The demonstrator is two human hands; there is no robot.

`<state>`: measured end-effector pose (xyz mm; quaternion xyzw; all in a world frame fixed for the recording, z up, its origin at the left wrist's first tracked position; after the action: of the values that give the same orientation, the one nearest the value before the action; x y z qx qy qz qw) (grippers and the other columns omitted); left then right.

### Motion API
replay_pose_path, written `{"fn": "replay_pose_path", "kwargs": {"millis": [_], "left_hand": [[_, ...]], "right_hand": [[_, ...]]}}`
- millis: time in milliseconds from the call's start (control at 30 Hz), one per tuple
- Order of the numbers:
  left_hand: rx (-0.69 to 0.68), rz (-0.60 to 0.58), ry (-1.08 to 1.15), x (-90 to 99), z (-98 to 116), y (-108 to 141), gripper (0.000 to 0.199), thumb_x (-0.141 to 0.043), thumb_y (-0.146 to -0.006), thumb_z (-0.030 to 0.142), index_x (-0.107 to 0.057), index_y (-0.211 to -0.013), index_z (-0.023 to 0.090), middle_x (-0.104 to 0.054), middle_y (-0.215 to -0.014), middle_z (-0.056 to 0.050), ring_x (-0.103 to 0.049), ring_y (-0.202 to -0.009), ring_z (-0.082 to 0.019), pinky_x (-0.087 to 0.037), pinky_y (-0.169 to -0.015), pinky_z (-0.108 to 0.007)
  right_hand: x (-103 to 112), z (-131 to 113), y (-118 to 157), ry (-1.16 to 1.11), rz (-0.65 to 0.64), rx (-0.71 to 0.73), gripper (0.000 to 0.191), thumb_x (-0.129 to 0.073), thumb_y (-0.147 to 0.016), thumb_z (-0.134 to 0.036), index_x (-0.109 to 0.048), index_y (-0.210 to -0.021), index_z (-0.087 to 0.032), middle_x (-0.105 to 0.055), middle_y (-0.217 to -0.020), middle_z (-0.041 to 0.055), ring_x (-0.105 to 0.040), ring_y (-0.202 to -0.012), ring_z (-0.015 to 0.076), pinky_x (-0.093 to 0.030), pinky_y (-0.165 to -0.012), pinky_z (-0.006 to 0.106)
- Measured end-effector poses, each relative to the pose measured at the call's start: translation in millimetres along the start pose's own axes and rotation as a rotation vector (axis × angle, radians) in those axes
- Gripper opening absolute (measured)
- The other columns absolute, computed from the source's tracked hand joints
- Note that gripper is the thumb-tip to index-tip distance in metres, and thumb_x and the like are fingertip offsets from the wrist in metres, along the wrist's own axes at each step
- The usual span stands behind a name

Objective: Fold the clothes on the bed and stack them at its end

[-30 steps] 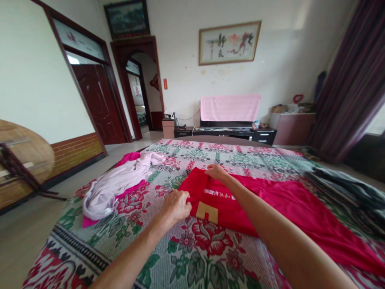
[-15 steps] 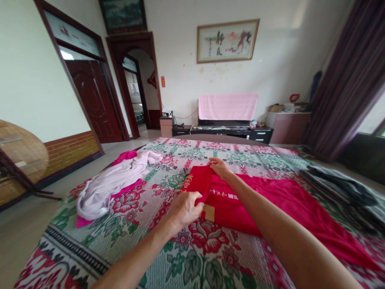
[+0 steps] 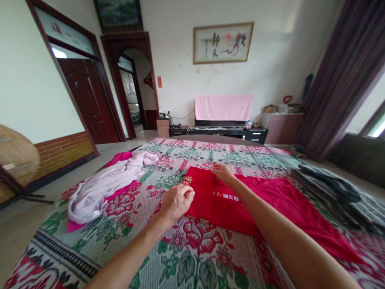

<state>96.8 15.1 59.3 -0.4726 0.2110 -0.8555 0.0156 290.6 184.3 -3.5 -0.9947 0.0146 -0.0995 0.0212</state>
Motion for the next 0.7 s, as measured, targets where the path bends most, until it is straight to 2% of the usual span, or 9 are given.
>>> {"fn": "replay_pose_path", "kwargs": {"millis": [67, 133, 200, 300, 367, 467, 567, 633, 700], "left_hand": [[0.007, 0.038, -0.049, 0.8, -12, -1, 0.02, -0.053, -0.086, 0.025, -0.071, -0.092, 0.019, -0.07, -0.092, -0.005, -0.064, -0.085, -0.015, -0.047, -0.083, -0.026], [-0.059, 0.03, -0.075, -5.1, -13, 2, 0.019, -0.056, -0.085, 0.027, -0.07, -0.096, 0.02, -0.069, -0.101, -0.006, -0.062, -0.096, -0.017, -0.046, -0.092, -0.028], [-0.118, 0.018, -0.115, -12.5, -11, 6, 0.021, -0.059, -0.083, 0.029, -0.07, -0.099, 0.021, -0.067, -0.113, -0.007, -0.058, -0.109, -0.02, -0.041, -0.101, -0.031], [-0.059, 0.031, -0.183, -18.4, -18, 10, 0.026, -0.057, -0.084, 0.031, -0.068, -0.104, 0.02, -0.063, -0.12, -0.008, -0.056, -0.114, -0.021, -0.04, -0.103, -0.033], [0.034, 0.041, -0.219, -17.9, -27, 10, 0.029, -0.052, -0.086, 0.032, -0.066, -0.107, 0.018, -0.064, -0.115, -0.01, -0.059, -0.108, -0.021, -0.043, -0.098, -0.031], [0.154, 0.031, -0.291, -10.9, -40, 9, 0.035, -0.05, -0.087, 0.039, -0.066, -0.106, 0.014, -0.067, -0.104, -0.012, -0.062, -0.098, -0.022, -0.045, -0.089, -0.031], [0.255, -0.053, -0.304, -2.1, -49, 7, 0.041, -0.049, -0.086, 0.049, -0.071, -0.085, 0.015, -0.07, -0.084, -0.011, -0.064, -0.085, -0.021, -0.045, -0.079, -0.029], [0.309, -0.126, -0.262, 2.0, -52, 7, 0.046, -0.044, -0.087, 0.05, -0.07, -0.068, 0.016, -0.068, -0.068, -0.009, -0.063, -0.073, -0.019, -0.042, -0.071, -0.027], [0.335, -0.167, -0.222, 5.1, -53, 7, 0.048, -0.042, -0.088, 0.046, -0.068, -0.061, 0.017, -0.064, -0.059, -0.007, -0.06, -0.065, -0.016, -0.039, -0.065, -0.025]], "right_hand": [[-1, 4, -2, 0.091, 0.013, -0.013, 0.031, -0.061, -0.07, -0.016, -0.061, -0.101, -0.015, -0.064, -0.078, -0.0001, -0.058, -0.058, 0.0103, -0.048, -0.052, 0.02], [0, 3, -4, 0.201, 0.046, -0.004, 0.033, -0.062, -0.07, -0.016, -0.062, -0.103, -0.016, -0.066, -0.078, 0.0005, -0.062, -0.064, 0.0127, -0.049, -0.057, 0.022], [2, -2, -5, 0.343, 0.092, 0.033, 0.036, -0.062, -0.069, -0.014, -0.063, -0.105, -0.018, -0.069, -0.085, 0.0021, -0.065, -0.075, 0.016, -0.051, -0.067, 0.024], [5, -16, 0, 0.595, 0.156, 0.164, 0.042, -0.057, -0.071, -0.009, -0.063, -0.112, -0.017, -0.07, -0.102, 0.0068, -0.064, -0.094, 0.0199, -0.048, -0.084, 0.027], [3, -23, 6, 0.738, 0.163, 0.242, 0.045, -0.052, -0.075, -0.009, -0.061, -0.119, -0.016, -0.067, -0.111, 0.0099, -0.063, -0.101, 0.0208, -0.045, -0.09, 0.028], [-1, -30, 14, 0.883, 0.159, 0.291, 0.046, -0.052, -0.078, -0.012, -0.06, -0.123, -0.015, -0.063, -0.118, 0.0132, -0.061, -0.105, 0.0222, -0.044, -0.09, 0.027], [-10, -47, 20, 0.934, 0.181, 0.348, 0.042, -0.052, -0.08, -0.016, -0.063, -0.121, -0.016, -0.061, -0.121, 0.014, -0.059, -0.108, 0.0229, -0.044, -0.088, 0.026], [-26, -56, 22, 0.94, 0.126, 0.364, 0.037, -0.05, -0.082, -0.016, -0.066, -0.115, -0.019, -0.065, -0.115, 0.0115, -0.061, -0.104, 0.0214, -0.044, -0.084, 0.025], [-52, -60, 21, 0.942, -0.001, 0.35, 0.033, -0.05, -0.082, -0.015, -0.07, -0.108, -0.02, -0.07, -0.104, 0.009, -0.064, -0.097, 0.0205, -0.044, -0.08, 0.024]]}}
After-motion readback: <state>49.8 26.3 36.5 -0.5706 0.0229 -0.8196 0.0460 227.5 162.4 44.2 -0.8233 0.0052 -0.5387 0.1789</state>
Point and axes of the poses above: each hand's wrist, its own y-axis away from the middle knuckle, its own x-axis out of the back of the hand, z = x × y, the point moved 9 cm from there along -y, towards the middle knuckle
